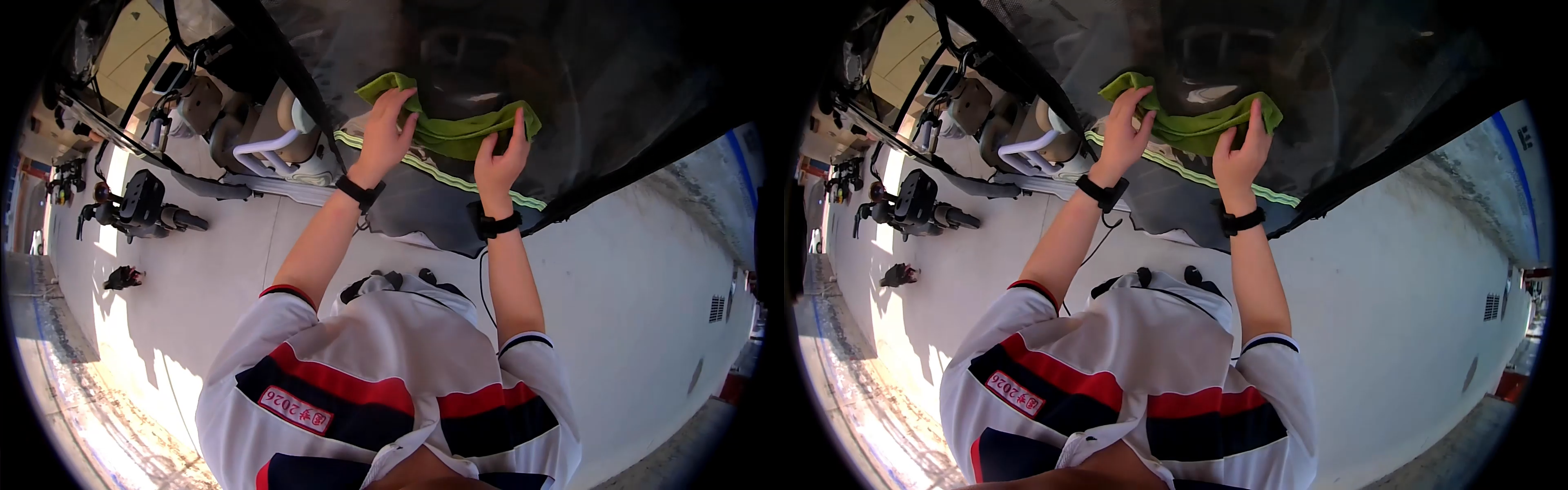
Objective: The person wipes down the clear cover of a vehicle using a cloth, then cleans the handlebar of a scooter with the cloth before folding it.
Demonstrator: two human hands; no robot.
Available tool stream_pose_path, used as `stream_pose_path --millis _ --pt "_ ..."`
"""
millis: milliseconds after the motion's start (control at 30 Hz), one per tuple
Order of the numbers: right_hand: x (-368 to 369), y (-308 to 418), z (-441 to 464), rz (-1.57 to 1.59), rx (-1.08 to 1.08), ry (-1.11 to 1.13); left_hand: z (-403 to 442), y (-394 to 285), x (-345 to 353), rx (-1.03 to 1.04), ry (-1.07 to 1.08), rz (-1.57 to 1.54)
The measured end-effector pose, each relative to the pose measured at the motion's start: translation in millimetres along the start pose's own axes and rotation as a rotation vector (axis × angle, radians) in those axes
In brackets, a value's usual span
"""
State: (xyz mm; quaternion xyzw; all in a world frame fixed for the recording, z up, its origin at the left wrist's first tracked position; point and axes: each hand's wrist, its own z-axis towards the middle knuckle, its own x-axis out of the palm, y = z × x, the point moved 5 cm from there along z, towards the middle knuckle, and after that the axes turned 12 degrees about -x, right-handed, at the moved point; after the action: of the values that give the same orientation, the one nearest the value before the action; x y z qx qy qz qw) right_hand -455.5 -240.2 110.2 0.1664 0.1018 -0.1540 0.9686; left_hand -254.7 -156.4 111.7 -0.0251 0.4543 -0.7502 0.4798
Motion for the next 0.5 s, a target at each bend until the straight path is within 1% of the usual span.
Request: stream_pose_path --millis 67,100,200,233,333,500 --pt "11 3 -11 -0.025 0.024 0.037 -8 16 0 -0.071 0.092 -0.029" --pt "16 5 -17 -0.025 0.037 0.056 -14 25 -1 -0.075 0.098 0.007" --pt "35 14 -32 -0.023 0.062 0.113 -32 55 -1 -0.244 0.24 -0.03" --pt "41 16 -37 -0.025 0.064 0.13 -37 59 -6 -0.189 0.223 0.022" --pt "54 23 -54 -0.043 0.056 0.206 -48 76 -10 -0.314 0.319 -0.029" --pt "62 22 -95 -0.061 0.109 0.377 -56 88 -12 -0.313 0.321 -0.061"
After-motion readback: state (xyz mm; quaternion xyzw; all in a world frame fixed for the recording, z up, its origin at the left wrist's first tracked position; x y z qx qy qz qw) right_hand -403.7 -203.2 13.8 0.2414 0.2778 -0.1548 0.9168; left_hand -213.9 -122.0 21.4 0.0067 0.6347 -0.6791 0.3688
